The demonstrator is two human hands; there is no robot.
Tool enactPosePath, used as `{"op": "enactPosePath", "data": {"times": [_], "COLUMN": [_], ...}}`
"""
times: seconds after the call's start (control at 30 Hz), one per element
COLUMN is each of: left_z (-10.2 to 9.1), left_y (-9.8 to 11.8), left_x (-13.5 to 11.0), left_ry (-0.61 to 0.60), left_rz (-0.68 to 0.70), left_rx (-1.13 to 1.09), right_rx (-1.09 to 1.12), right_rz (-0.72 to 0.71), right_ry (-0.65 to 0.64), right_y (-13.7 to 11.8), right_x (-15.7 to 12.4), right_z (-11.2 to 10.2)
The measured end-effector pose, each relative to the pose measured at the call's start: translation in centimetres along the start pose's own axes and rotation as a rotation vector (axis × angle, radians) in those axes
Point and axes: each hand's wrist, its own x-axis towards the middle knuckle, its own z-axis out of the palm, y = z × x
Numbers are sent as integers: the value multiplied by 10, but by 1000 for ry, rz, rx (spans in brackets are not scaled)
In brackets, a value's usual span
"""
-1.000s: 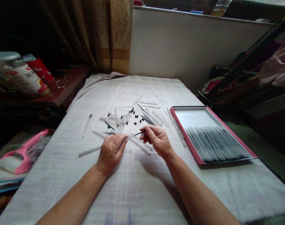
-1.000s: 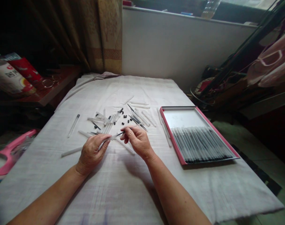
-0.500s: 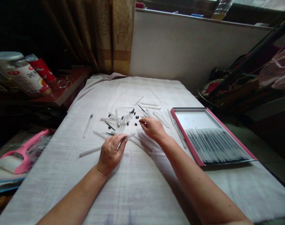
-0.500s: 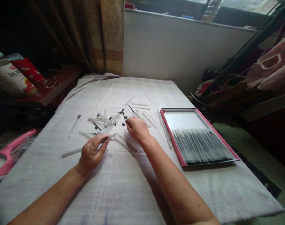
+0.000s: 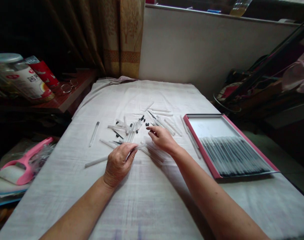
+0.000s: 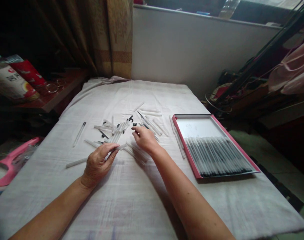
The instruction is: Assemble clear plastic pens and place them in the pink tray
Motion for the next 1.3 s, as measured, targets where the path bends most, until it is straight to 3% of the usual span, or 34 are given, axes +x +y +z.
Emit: {"op": "enactPosePath", "data": {"times": [0.2, 0.3, 0.4, 0.77, 1.03, 1.13, 1.3], "left_z": [0, 0, 0, 0, 1, 0, -1], "left_y": [6, 10, 12, 12, 13, 13, 12], "left_x": [-1, -1, -1, -1, -1, -1, -2], "left_ry": [-58, -66, -67, -105, -138, -148, -161], "left_rz": [31, 49, 54, 44, 24, 25, 47], "left_rx": [13, 7, 4, -8, -14, -10, 7], "right_rx": [1010, 1271, 1363, 1302, 1181, 1029, 532], "right_rz": [238, 346, 407, 421, 297, 211, -89], "right_ry": [-58, -83, -85, -51, -78, -23, 176], "right_y": [6, 3, 3, 4, 4, 5, 7], "right_x": [-56, -69, -72, -72, -73, -75, -79], "right_z": [-8, -6, -3, 11, 15, 16, 16]}}
